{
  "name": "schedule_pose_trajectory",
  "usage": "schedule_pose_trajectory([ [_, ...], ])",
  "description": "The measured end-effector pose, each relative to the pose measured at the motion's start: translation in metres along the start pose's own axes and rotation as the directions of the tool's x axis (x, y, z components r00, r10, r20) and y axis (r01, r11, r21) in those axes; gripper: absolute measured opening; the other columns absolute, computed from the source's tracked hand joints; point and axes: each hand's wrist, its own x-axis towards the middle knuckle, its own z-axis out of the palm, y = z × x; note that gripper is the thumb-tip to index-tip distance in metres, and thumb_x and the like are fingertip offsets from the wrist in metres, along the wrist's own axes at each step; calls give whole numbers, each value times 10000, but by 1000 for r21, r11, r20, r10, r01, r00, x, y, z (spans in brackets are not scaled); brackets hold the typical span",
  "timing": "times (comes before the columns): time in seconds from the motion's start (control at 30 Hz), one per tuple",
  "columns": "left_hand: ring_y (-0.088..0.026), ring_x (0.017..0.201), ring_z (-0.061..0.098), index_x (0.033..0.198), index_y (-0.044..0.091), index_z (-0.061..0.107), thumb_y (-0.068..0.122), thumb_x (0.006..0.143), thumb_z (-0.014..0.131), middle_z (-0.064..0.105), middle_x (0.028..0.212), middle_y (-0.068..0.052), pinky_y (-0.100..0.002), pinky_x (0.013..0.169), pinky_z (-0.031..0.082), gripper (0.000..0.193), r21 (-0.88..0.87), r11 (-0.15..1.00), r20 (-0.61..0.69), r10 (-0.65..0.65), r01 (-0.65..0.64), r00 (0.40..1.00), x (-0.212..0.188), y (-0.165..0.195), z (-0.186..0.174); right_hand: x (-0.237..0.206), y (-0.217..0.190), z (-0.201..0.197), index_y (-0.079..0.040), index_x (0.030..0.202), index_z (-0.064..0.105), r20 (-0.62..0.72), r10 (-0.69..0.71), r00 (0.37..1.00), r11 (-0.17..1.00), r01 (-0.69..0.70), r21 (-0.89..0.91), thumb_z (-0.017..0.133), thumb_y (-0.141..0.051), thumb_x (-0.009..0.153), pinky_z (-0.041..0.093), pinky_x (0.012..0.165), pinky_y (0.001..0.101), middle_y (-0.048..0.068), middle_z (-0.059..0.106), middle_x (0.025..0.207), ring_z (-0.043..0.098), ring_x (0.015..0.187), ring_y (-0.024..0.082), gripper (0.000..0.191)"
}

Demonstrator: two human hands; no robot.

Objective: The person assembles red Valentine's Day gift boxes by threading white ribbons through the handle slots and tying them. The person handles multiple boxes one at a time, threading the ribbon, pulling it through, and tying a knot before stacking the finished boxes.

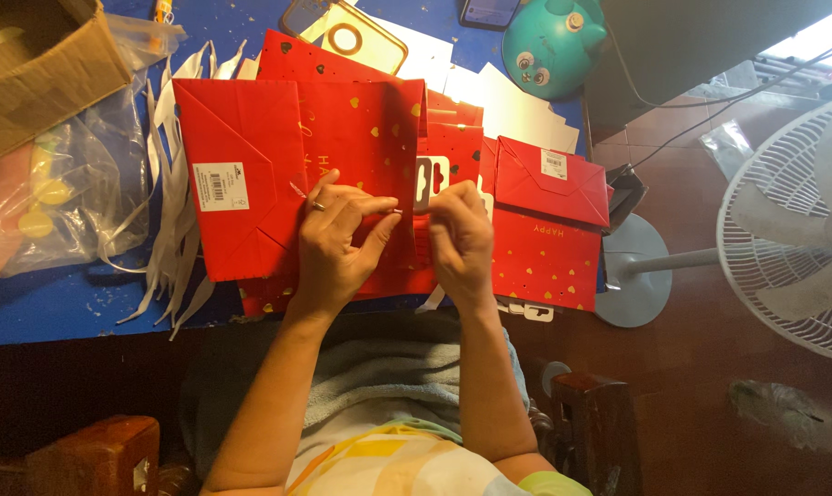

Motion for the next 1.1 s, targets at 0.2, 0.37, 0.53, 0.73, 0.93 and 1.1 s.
schedule_pose_trajectory([
  [0.2,-241,1009,678,1055,110,722,203,958,774,716,1012,-35,-473,1169,417,144,31,996,-9,81,-81,997,4,4,-5,-6,-37,-12,15,1145,691,-126,-119,985,976,93,-196,621,108,972,472,924,260,75,625,1022,586,978,139,208],
  [0.37,-239,1073,679,1072,105,726,199,950,754,722,1064,-31,-486,1170,374,156,144,988,51,47,-54,998,11,2,3,-9,-37,-15,24,1085,684,-221,19,975,968,38,249,621,80,997,519,766,287,76,619,958,624,831,165,122],
  [0.53,-243,1076,675,1074,99,715,237,932,747,731,1088,-44,-509,1152,377,201,156,988,42,-19,12,999,17,-2,10,-2,-12,-23,0,1129,675,-272,166,948,777,44,628,612,57,1004,553,715,321,84,613,935,638,754,185,152],
  [0.73,-210,1116,699,1124,102,731,259,1032,657,749,1105,-40,-506,1204,347,197,-22,998,46,-62,63,997,18,4,0,6,-26,-36,11,1236,619,-363,114,925,638,212,741,593,44,1127,540,757,294,103,615,1049,634,832,169,116],
  [0.93,-116,1072,614,1327,64,580,371,1097,590,646,1155,-23,-319,958,515,383,-760,487,418,-142,431,897,-12,25,-20,18,-67,22,-15,1141,655,-39,90,995,714,-37,699,619,-3,978,601,832,417,150,636,1172,665,918,229,167],
  [1.1,-92,702,592,1364,43,547,304,987,649,637,888,-6,-271,602,530,470,-613,360,645,-286,703,709,-38,12,-60,50,-68,81,56,1139,646,272,122,955,540,-293,789,612,-33,969,529,840,342,144,640,1256,639,942,247,195],
])
